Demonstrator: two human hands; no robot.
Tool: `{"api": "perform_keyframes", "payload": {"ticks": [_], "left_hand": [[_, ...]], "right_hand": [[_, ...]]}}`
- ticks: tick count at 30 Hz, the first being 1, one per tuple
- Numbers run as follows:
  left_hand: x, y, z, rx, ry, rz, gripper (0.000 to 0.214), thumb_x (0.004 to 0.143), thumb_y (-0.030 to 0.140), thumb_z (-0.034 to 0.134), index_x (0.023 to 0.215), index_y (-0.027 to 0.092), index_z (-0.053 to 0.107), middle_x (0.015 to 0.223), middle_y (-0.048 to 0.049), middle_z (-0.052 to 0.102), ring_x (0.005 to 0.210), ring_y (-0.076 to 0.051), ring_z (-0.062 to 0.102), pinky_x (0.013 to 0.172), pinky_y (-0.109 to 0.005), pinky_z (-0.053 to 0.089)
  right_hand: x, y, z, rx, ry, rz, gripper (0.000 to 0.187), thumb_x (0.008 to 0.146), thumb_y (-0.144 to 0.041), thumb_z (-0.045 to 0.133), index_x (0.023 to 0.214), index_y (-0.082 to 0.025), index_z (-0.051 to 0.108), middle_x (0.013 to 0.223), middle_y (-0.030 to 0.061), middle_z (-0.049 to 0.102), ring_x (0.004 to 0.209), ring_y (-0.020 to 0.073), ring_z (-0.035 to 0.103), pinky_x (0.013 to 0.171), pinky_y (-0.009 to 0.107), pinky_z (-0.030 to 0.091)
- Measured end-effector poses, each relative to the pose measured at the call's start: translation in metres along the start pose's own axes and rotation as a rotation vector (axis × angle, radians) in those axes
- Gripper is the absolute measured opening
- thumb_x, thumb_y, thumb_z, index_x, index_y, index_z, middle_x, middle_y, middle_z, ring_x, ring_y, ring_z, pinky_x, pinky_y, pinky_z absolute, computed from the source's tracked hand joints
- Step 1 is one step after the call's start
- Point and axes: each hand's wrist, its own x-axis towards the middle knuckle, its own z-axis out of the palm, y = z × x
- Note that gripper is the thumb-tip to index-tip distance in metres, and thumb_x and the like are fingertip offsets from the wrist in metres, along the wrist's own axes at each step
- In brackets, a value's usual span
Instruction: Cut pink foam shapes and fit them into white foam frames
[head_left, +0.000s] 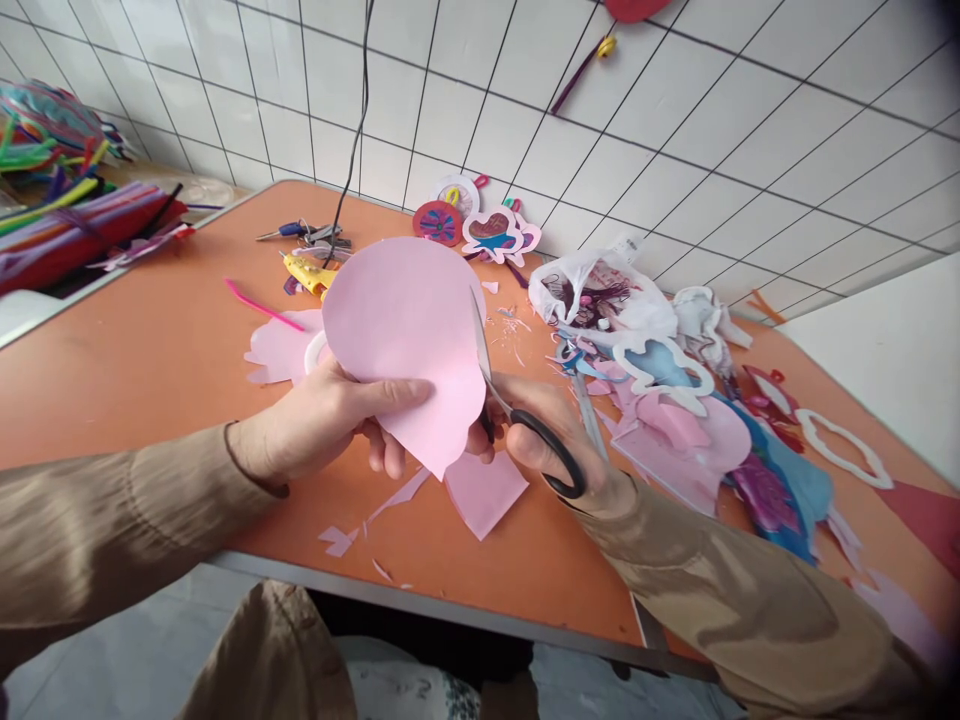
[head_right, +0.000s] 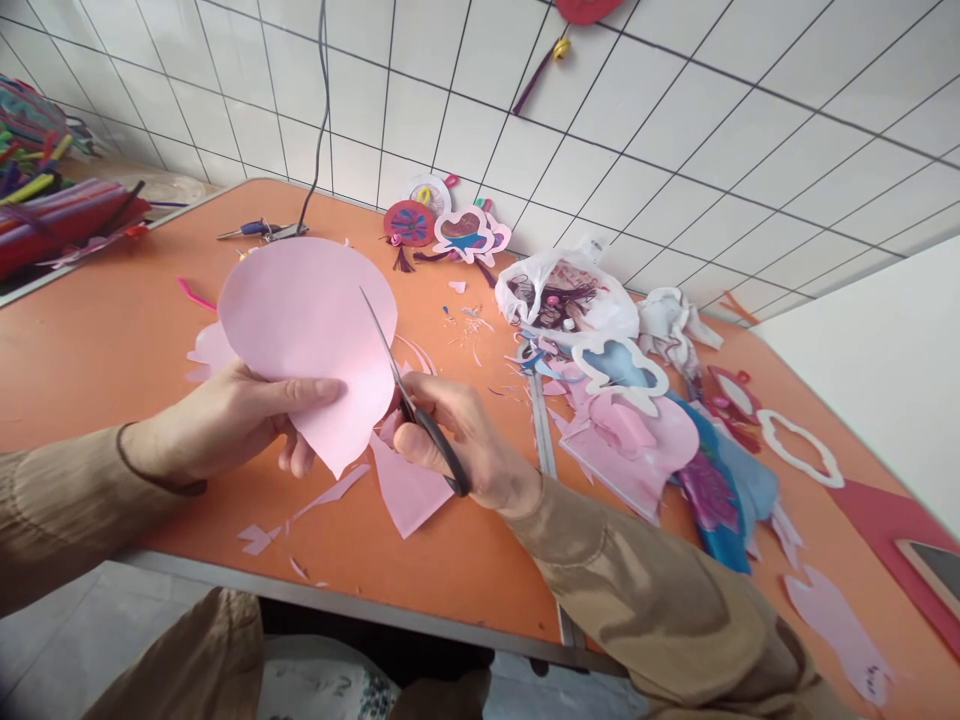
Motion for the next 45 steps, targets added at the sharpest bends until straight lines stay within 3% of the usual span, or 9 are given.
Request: {"api": "perform_keyframes", "payload": {"ticks": [21,32,45], "left_hand": [[0.002,-0.003,0.000,-0.091,-0.021,-0.050,0.028,0.074,0.029,0.086,0.085,0.007,0.072,0.054,-0.0077,0.071,0.034,-0.019,0.062,0.031,-0.021,0.048],[0.000,-0.010,0.002,-0.120,-0.064,-0.100,0.032,0.077,0.036,0.085,0.072,0.007,0.073,0.046,-0.0072,0.065,0.033,-0.015,0.058,0.033,-0.019,0.047],[-0.001,-0.023,0.004,-0.175,-0.072,-0.157,0.039,0.076,0.047,0.088,0.066,0.010,0.077,0.048,-0.0078,0.067,0.041,-0.015,0.063,0.040,-0.019,0.049]], "right_hand": [[-0.002,0.007,0.003,0.122,0.020,0.046,0.049,0.089,-0.066,0.070,0.083,-0.019,0.058,0.068,-0.0017,0.051,0.058,0.0111,0.045,0.052,0.028,0.033],[-0.005,0.010,0.005,0.123,0.049,0.040,0.048,0.089,-0.064,0.071,0.086,-0.018,0.061,0.067,-0.0012,0.055,0.056,0.0104,0.049,0.049,0.025,0.042],[-0.005,0.006,0.007,0.043,0.075,0.014,0.047,0.093,-0.064,0.066,0.082,-0.019,0.059,0.063,-0.0025,0.054,0.051,0.0097,0.050,0.048,0.024,0.044]]}}
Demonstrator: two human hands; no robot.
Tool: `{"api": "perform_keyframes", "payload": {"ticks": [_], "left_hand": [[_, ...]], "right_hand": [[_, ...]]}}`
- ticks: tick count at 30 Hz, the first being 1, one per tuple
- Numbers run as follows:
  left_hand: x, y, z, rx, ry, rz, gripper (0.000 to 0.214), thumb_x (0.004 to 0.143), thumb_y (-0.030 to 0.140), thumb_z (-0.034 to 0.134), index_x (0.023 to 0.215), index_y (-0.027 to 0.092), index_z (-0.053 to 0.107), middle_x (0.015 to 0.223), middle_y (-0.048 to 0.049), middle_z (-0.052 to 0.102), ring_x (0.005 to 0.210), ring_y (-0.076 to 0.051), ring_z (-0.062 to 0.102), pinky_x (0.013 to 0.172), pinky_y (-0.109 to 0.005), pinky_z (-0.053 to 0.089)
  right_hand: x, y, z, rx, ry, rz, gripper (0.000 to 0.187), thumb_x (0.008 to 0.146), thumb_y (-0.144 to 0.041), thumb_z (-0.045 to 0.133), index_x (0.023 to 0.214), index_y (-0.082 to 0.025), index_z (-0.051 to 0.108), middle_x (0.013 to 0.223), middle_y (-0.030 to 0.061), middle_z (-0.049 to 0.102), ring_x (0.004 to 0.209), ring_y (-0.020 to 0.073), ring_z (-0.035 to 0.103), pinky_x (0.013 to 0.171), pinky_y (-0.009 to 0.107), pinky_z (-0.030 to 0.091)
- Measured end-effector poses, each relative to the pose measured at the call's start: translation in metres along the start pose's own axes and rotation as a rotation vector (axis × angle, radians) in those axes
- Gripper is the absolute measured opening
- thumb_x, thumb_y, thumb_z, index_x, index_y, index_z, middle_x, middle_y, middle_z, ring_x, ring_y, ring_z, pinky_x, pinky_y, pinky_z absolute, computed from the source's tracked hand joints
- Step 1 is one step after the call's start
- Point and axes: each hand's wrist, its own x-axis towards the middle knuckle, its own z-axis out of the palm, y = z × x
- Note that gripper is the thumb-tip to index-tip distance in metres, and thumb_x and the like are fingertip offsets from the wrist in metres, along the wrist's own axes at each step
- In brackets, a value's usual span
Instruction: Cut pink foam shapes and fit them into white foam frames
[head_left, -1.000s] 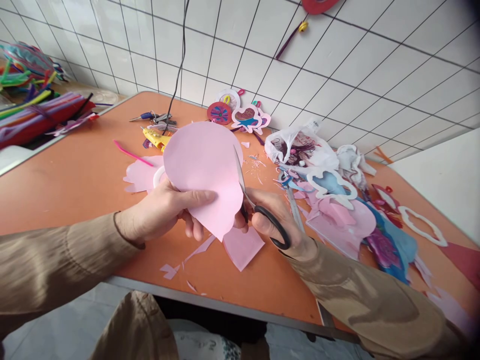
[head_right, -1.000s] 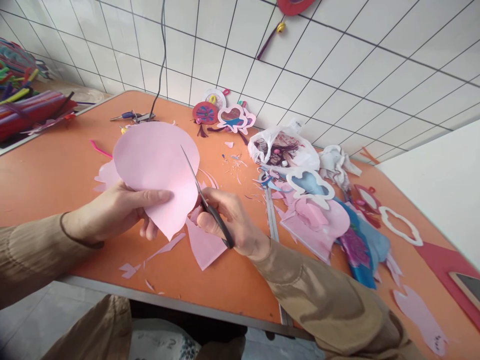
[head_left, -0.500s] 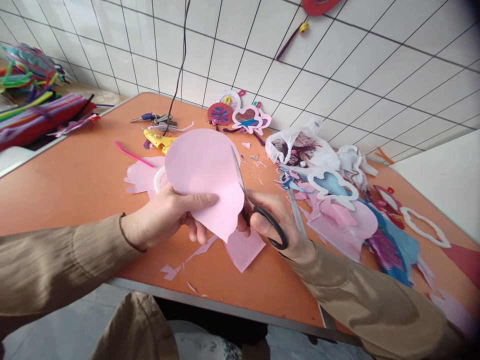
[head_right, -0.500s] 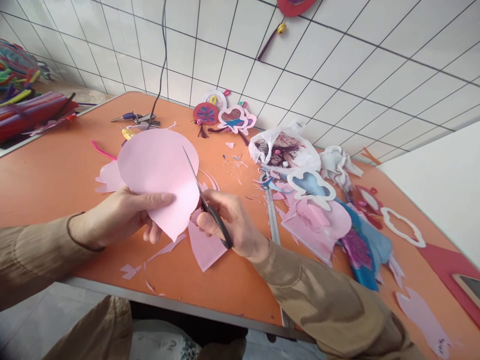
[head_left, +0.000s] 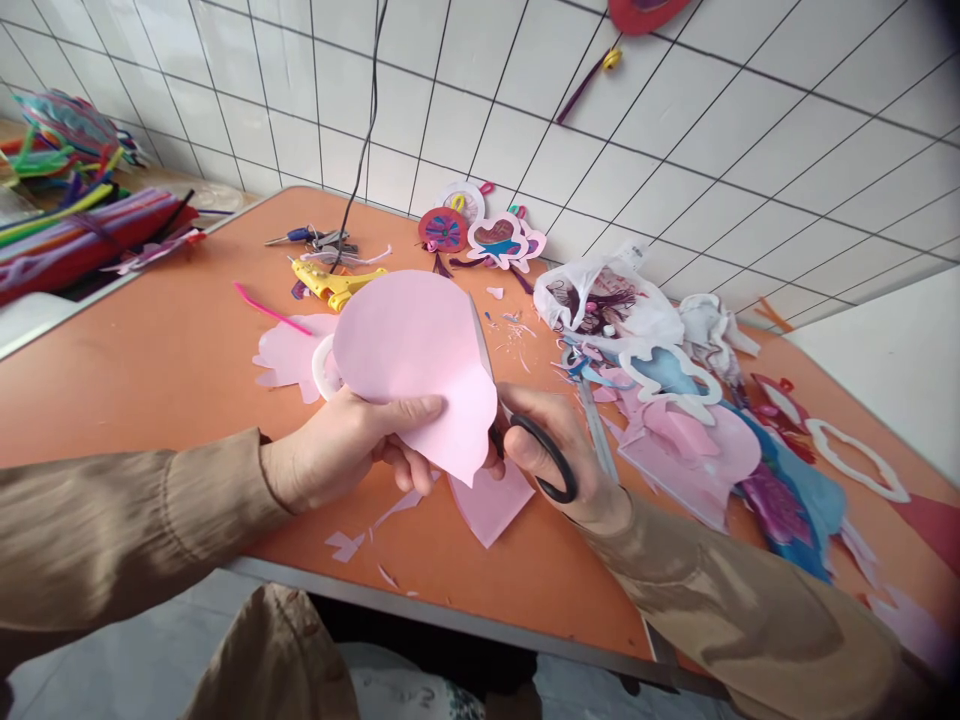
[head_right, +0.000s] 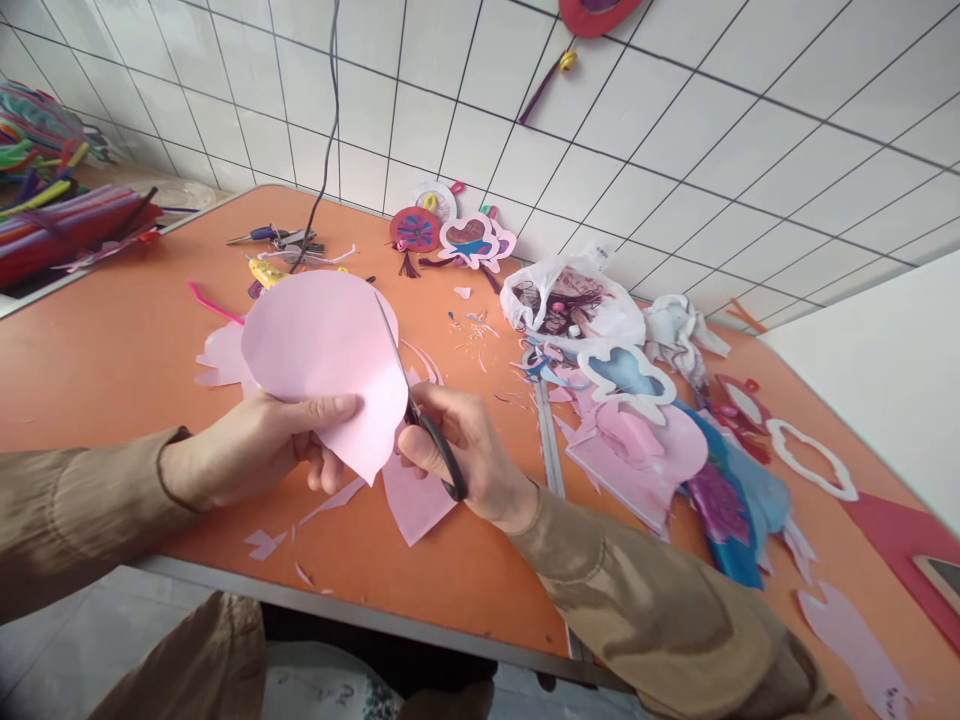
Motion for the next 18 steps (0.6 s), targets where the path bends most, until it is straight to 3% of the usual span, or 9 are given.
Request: {"api": "perform_keyframes", "payload": {"ticks": [18], "left_hand": [[0.0008,-0.0046,0.0030,-0.008,0.001,-0.037,0.049,0.071,0.058,0.088,0.064,0.011,0.077,0.051,-0.0087,0.069,0.044,-0.013,0.064,0.044,-0.018,0.051]], "right_hand": [[-0.0006,-0.0026,0.0029,-0.026,0.059,0.084,0.051,0.088,-0.069,0.068,0.081,-0.019,0.058,0.059,-0.0026,0.056,0.050,0.0104,0.052,0.047,0.025,0.043]]}}
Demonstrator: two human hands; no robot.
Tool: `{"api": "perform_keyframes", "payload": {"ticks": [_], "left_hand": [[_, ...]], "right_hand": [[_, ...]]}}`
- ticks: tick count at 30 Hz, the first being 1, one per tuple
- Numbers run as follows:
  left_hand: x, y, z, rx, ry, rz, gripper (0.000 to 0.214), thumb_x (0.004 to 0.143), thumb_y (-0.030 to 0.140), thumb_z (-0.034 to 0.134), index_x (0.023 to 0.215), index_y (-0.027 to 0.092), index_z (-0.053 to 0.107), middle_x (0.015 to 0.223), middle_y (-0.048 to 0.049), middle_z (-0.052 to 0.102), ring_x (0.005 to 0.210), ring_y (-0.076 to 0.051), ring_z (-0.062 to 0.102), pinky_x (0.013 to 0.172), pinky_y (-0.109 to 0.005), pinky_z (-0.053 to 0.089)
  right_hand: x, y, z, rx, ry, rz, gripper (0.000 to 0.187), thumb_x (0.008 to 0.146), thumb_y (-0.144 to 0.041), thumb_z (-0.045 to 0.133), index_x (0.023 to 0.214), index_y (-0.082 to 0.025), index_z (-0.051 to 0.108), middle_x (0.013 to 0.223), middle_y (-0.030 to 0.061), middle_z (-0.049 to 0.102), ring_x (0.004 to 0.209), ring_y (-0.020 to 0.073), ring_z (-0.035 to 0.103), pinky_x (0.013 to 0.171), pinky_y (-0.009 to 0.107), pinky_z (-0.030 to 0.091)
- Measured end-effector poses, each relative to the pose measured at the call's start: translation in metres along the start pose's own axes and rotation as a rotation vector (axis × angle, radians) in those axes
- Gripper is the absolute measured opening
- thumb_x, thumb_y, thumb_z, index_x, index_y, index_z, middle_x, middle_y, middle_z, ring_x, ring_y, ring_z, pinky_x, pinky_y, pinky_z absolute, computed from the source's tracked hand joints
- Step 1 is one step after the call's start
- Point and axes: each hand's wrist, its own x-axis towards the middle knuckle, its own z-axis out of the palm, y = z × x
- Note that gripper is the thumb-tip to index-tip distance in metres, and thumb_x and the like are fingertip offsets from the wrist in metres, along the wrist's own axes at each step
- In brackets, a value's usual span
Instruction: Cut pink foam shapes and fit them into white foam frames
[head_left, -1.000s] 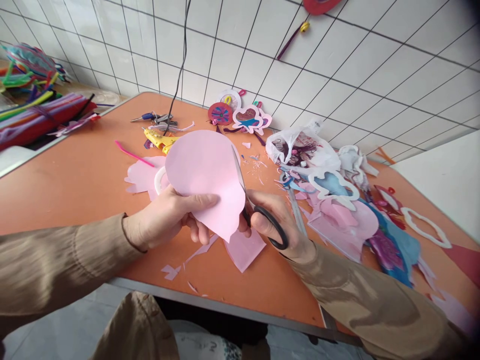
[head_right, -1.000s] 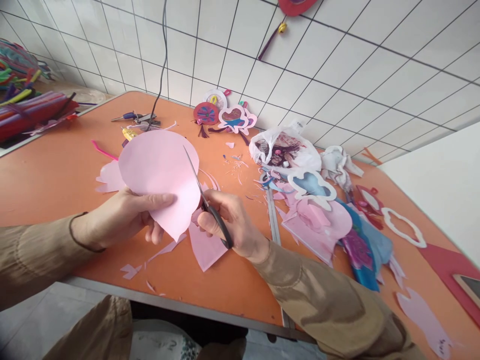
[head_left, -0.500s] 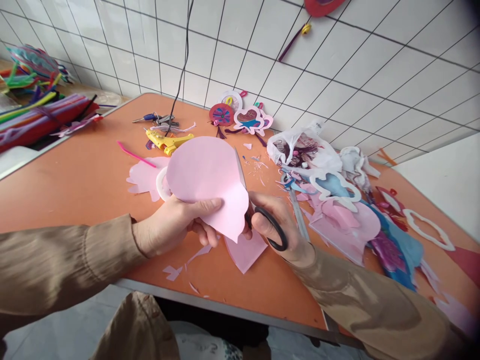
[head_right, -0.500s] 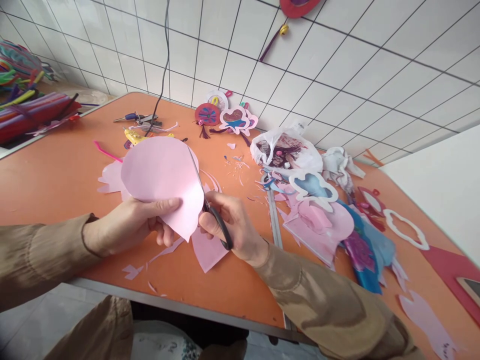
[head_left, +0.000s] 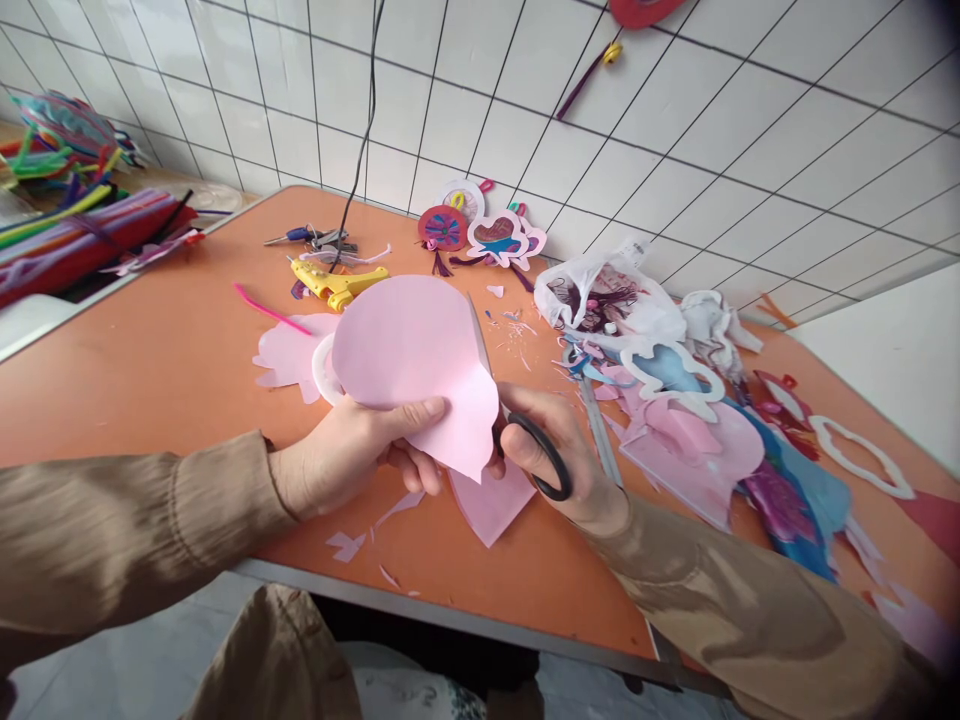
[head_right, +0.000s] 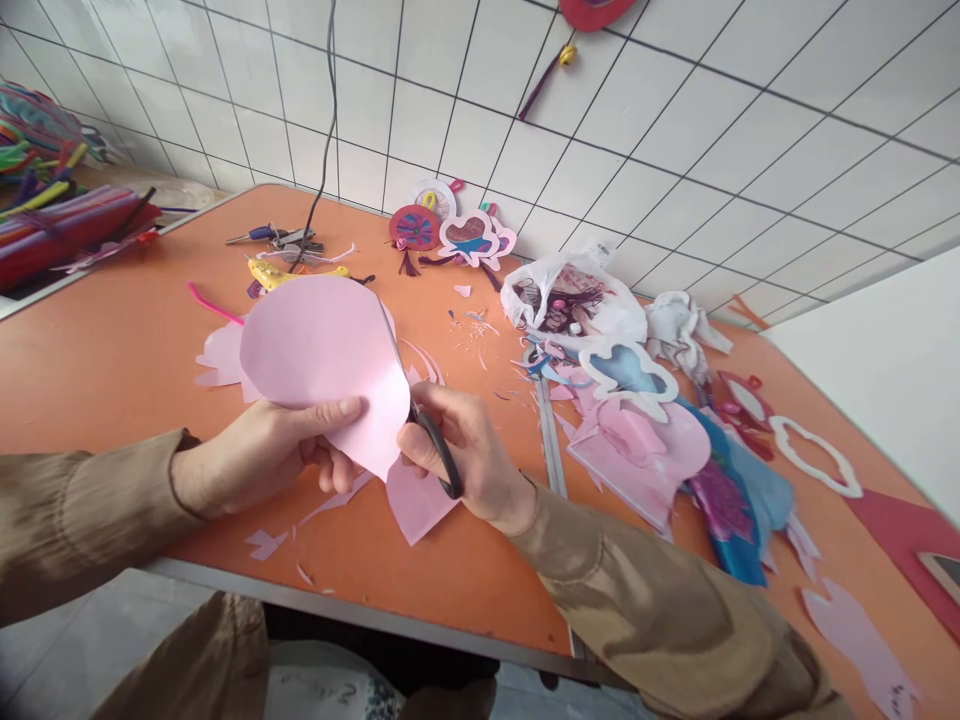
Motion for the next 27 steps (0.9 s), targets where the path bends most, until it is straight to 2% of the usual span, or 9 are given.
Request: {"api": "perform_keyframes", "payload": {"ticks": [9,14,21,27], "left_hand": [[-0.001,-0.001,0.001,-0.007,-0.015,0.018,0.043,0.081,0.049,0.083,0.067,0.010,0.076,0.051,-0.0085,0.067,0.044,-0.013,0.062,0.043,-0.019,0.050],[-0.003,-0.001,0.002,-0.017,-0.031,-0.007,0.047,0.079,0.052,0.083,0.064,0.009,0.074,0.051,-0.0095,0.067,0.044,-0.013,0.062,0.045,-0.018,0.051],[-0.003,-0.004,0.007,-0.069,-0.004,-0.022,0.052,0.071,0.057,0.089,0.065,0.009,0.072,0.056,-0.0074,0.068,0.044,-0.011,0.063,0.044,-0.018,0.049],[-0.003,-0.013,0.010,-0.106,0.031,0.018,0.049,0.074,0.056,0.088,0.072,0.008,0.074,0.058,-0.0089,0.071,0.046,-0.012,0.064,0.048,-0.020,0.053]], "right_hand": [[0.000,0.001,0.001,-0.007,0.009,-0.007,0.051,0.088,-0.068,0.069,0.081,-0.019,0.058,0.057,-0.0029,0.055,0.048,0.0107,0.051,0.045,0.025,0.043],[0.000,0.003,0.001,0.002,0.006,-0.014,0.050,0.088,-0.068,0.069,0.082,-0.019,0.058,0.057,-0.0028,0.055,0.048,0.0108,0.051,0.045,0.024,0.042],[0.000,0.008,0.001,0.000,0.003,-0.018,0.051,0.087,-0.070,0.068,0.084,-0.020,0.059,0.057,-0.0027,0.054,0.048,0.0116,0.052,0.043,0.024,0.040],[-0.001,0.008,0.001,-0.005,0.033,-0.005,0.052,0.086,-0.071,0.069,0.081,-0.020,0.059,0.058,-0.0017,0.055,0.049,0.0115,0.052,0.044,0.024,0.041]]}}
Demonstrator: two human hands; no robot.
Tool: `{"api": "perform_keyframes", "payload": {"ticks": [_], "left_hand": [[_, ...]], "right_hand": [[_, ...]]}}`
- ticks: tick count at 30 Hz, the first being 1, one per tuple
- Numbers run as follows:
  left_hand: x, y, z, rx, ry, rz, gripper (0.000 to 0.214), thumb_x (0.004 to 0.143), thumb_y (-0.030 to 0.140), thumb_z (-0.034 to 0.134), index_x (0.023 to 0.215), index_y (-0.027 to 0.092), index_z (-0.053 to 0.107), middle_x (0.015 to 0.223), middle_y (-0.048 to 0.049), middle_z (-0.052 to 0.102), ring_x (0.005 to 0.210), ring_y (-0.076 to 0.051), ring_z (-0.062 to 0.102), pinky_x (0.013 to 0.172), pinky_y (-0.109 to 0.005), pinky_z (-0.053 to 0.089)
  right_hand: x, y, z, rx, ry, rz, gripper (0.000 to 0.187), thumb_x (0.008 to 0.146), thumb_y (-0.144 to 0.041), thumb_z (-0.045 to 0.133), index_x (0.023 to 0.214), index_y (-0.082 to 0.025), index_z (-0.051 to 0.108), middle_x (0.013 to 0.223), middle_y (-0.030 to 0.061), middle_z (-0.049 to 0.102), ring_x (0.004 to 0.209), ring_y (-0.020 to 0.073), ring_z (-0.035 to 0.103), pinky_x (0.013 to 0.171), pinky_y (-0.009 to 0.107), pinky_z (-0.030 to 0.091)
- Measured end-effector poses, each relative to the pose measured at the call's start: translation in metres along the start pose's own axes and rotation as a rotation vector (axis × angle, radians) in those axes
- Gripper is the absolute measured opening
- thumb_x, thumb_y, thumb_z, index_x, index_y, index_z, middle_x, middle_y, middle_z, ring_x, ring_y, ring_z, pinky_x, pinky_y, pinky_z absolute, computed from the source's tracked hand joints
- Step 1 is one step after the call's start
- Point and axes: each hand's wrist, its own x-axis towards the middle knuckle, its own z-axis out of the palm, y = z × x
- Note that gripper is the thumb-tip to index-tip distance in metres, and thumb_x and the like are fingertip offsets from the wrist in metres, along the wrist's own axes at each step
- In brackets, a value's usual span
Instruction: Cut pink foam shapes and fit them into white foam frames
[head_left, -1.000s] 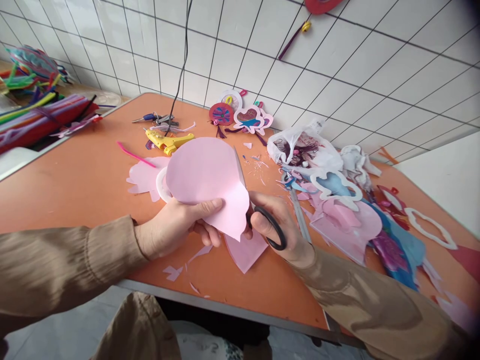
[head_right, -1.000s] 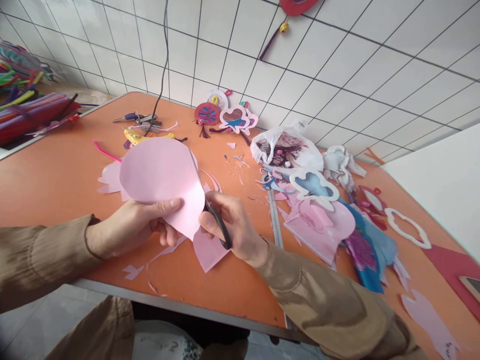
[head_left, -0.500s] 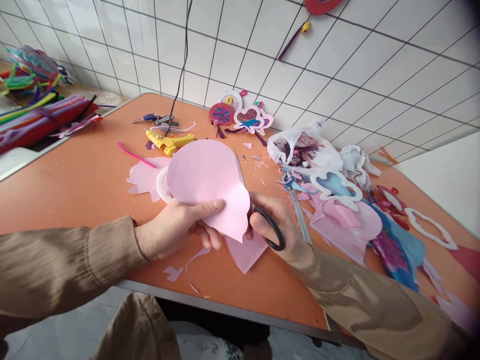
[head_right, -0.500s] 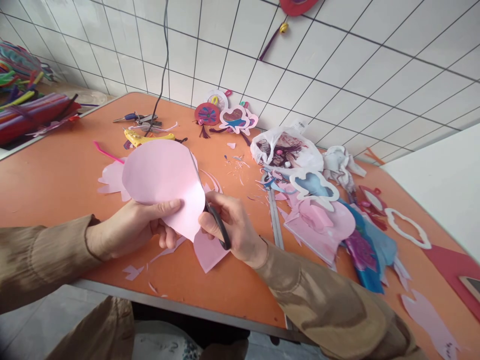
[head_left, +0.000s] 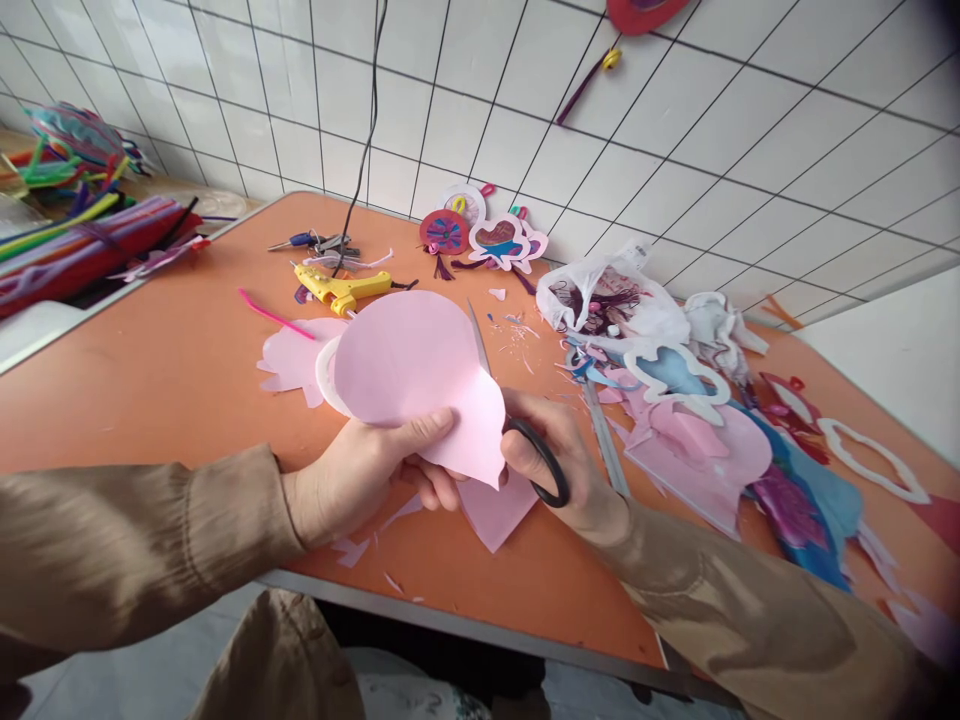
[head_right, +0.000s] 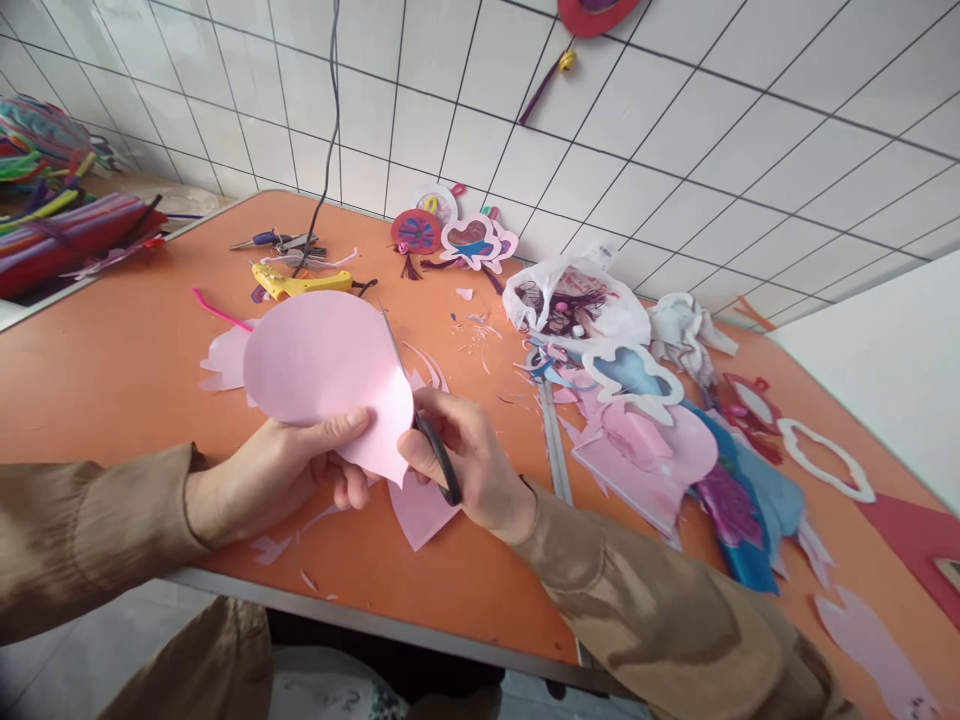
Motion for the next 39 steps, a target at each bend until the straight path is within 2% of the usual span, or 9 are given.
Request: {"api": "perform_keyframes", "payload": {"ticks": [5,12,16,20,24,29,35,39], "left_hand": [[0.000,-0.006,0.001,-0.004,0.034,0.009,0.051,0.074,0.058,0.086,0.074,0.009,0.073,0.057,-0.0088,0.070,0.047,-0.013,0.064,0.049,-0.020,0.052],[0.001,-0.007,-0.001,0.058,0.018,-0.010,0.055,0.078,0.062,0.081,0.072,0.008,0.073,0.058,-0.0102,0.069,0.047,-0.012,0.062,0.049,-0.021,0.049],[0.000,-0.007,-0.001,0.089,0.007,-0.021,0.055,0.079,0.064,0.080,0.075,0.009,0.073,0.066,-0.0097,0.072,0.048,-0.011,0.062,0.048,-0.021,0.048],[-0.002,-0.008,-0.001,0.143,0.011,-0.021,0.054,0.085,0.064,0.074,0.076,0.011,0.074,0.068,-0.0092,0.072,0.050,-0.011,0.062,0.050,-0.021,0.048],[-0.005,-0.008,0.001,0.198,0.034,-0.007,0.054,0.089,0.064,0.069,0.074,0.012,0.073,0.064,-0.0090,0.071,0.052,-0.013,0.062,0.055,-0.023,0.051],[-0.006,-0.009,0.001,0.203,0.039,0.007,0.055,0.089,0.065,0.069,0.074,0.012,0.072,0.064,-0.0093,0.071,0.053,-0.014,0.062,0.055,-0.024,0.051],[-0.002,-0.013,-0.005,0.159,0.012,-0.001,0.055,0.090,0.063,0.069,0.075,0.011,0.073,0.066,-0.0099,0.072,0.053,-0.013,0.064,0.054,-0.023,0.052],[-0.001,-0.010,-0.003,0.101,0.006,-0.002,0.056,0.084,0.064,0.076,0.072,0.010,0.073,0.063,-0.0091,0.071,0.049,-0.012,0.063,0.051,-0.021,0.051]], "right_hand": [[0.000,0.003,0.001,0.022,0.008,-0.049,0.047,0.088,-0.064,0.071,0.082,-0.018,0.062,0.059,-0.0011,0.057,0.049,0.0109,0.051,0.044,0.024,0.041],[0.001,0.000,0.003,0.030,0.004,-0.061,0.045,0.088,-0.062,0.072,0.080,-0.019,0.061,0.061,-0.0007,0.058,0.050,0.0110,0.051,0.045,0.024,0.041],[0.000,0.008,0.003,0.055,0.007,-0.078,0.042,0.090,-0.059,0.071,0.084,-0.018,0.063,0.062,0.0003,0.061,0.051,0.0121,0.054,0.045,0.024,0.043],[-0.003,0.016,0.003,0.052,0.008,-0.077,0.043,0.091,-0.061,0.068,0.090,-0.018,0.066,0.065,0.0023,0.064,0.054,0.0139,0.058,0.046,0.025,0.045],[-0.003,0.018,0.003,0.019,0.028,-0.081,0.044,0.091,-0.062,0.068,0.089,-0.018,0.066,0.063,0.0009,0.062,0.053,0.0134,0.056,0.046,0.026,0.045],[-0.001,0.012,0.003,-0.003,0.057,-0.085,0.044,0.091,-0.064,0.068,0.086,-0.020,0.064,0.060,-0.0011,0.059,0.048,0.0116,0.051,0.042,0.025,0.041],[-0.001,-0.007,0.002,-0.049,0.062,-0.050,0.048,0.092,-0.068,0.064,0.083,-0.022,0.058,0.065,0.0003,0.058,0.055,0.0142,0.055,0.048,0.028,0.045],[0.004,-0.009,-0.003,-0.105,0.190,-0.134,0.043,0.092,-0.065,0.065,0.093,-0.022,0.059,0.072,0.0001,0.058,0.062,0.0151,0.056,0.056,0.030,0.048]]}}
